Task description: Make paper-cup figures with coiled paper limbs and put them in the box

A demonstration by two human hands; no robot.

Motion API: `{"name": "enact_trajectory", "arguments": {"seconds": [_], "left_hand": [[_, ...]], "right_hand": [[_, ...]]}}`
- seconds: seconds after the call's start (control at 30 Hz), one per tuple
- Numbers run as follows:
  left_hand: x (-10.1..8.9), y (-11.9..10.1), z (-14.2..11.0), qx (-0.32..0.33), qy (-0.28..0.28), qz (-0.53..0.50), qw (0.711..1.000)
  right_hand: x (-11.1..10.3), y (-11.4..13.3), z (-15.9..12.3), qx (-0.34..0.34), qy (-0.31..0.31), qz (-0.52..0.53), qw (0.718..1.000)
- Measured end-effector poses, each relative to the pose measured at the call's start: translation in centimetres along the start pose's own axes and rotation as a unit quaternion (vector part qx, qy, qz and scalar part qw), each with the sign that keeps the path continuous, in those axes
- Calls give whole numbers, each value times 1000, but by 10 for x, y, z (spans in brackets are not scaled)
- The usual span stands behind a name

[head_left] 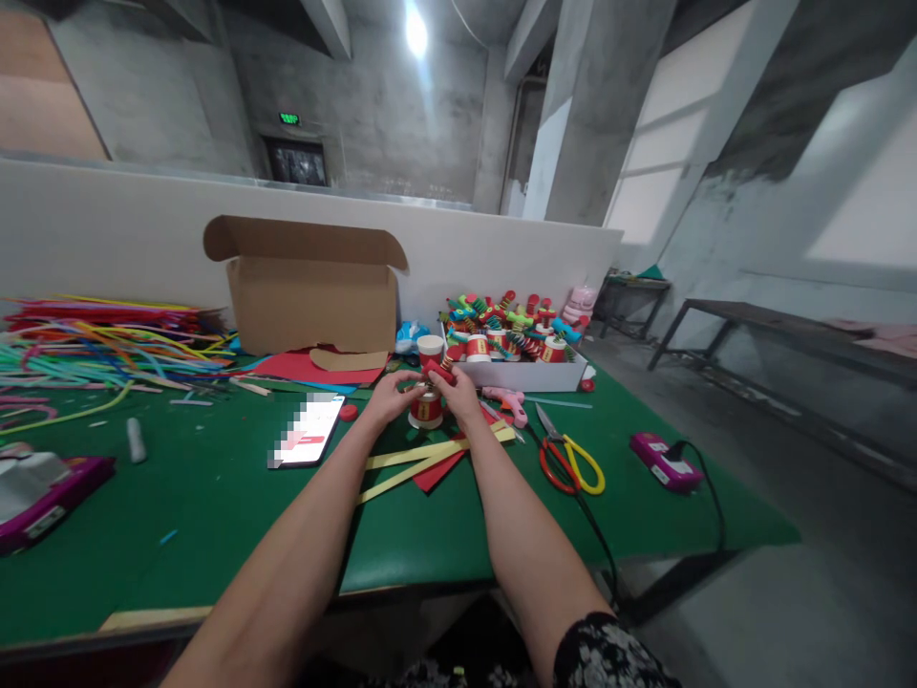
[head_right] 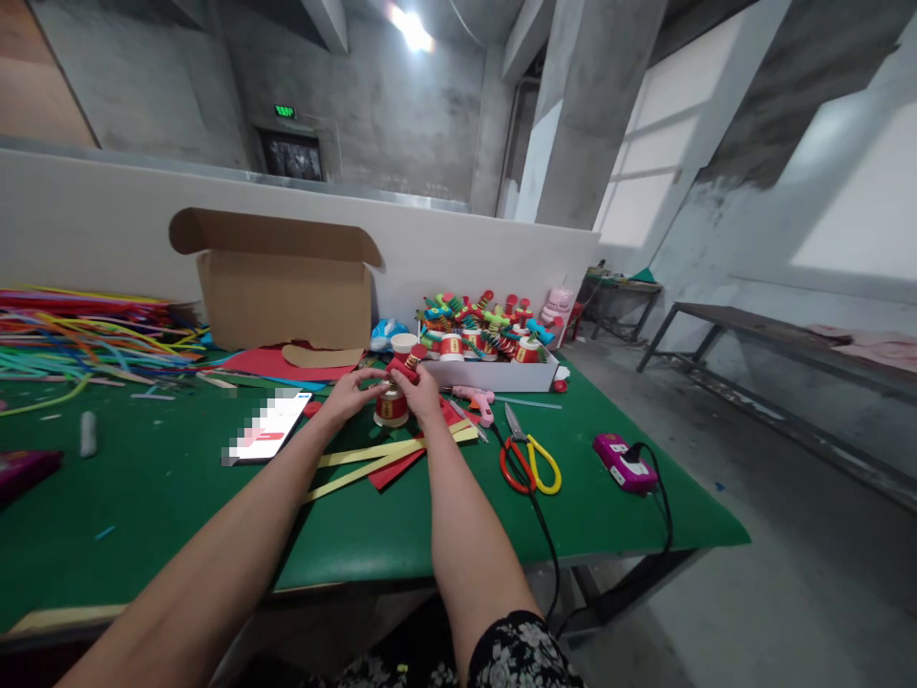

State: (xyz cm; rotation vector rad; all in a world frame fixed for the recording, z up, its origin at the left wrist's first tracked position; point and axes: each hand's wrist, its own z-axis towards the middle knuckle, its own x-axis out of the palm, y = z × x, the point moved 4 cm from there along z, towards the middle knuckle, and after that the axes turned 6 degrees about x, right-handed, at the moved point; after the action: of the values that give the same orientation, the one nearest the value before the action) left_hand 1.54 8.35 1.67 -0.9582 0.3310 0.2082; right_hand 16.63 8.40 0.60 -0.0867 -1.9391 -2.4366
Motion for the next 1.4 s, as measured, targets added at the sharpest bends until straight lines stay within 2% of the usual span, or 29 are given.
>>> {"name": "enact_trajectory", "arguments": {"seconds": [0.2, 0.37, 0.7, 0.97, 1.13, 1.23, 1.4], "left_hand": [[7, 6, -1, -4, -17, -5, 1000], [12, 9, 0, -1, -25, -15, 1000], [16, 20, 1, -40, -38, -14, 998], [17, 15, -1, -109, -63, -65, 990], [19, 11, -3, -136, -77, -109, 982], [19, 8, -4, -140, -77, -116, 980], [13, 1, -3, -111, -57, -94, 988]], "right_hand": [[-1, 0, -3, 9, -17, 8, 1000], [2, -3, -4, 35, -3, 57, 998], [4, -4, -6, 39, -2, 71, 997], [3, -8, -6, 46, -23, 70, 996], [5, -10, -4, 46, -15, 85, 995], [6, -11, -4, 47, -13, 91, 995], [6, -4, -5, 25, -2, 87, 996]]}}
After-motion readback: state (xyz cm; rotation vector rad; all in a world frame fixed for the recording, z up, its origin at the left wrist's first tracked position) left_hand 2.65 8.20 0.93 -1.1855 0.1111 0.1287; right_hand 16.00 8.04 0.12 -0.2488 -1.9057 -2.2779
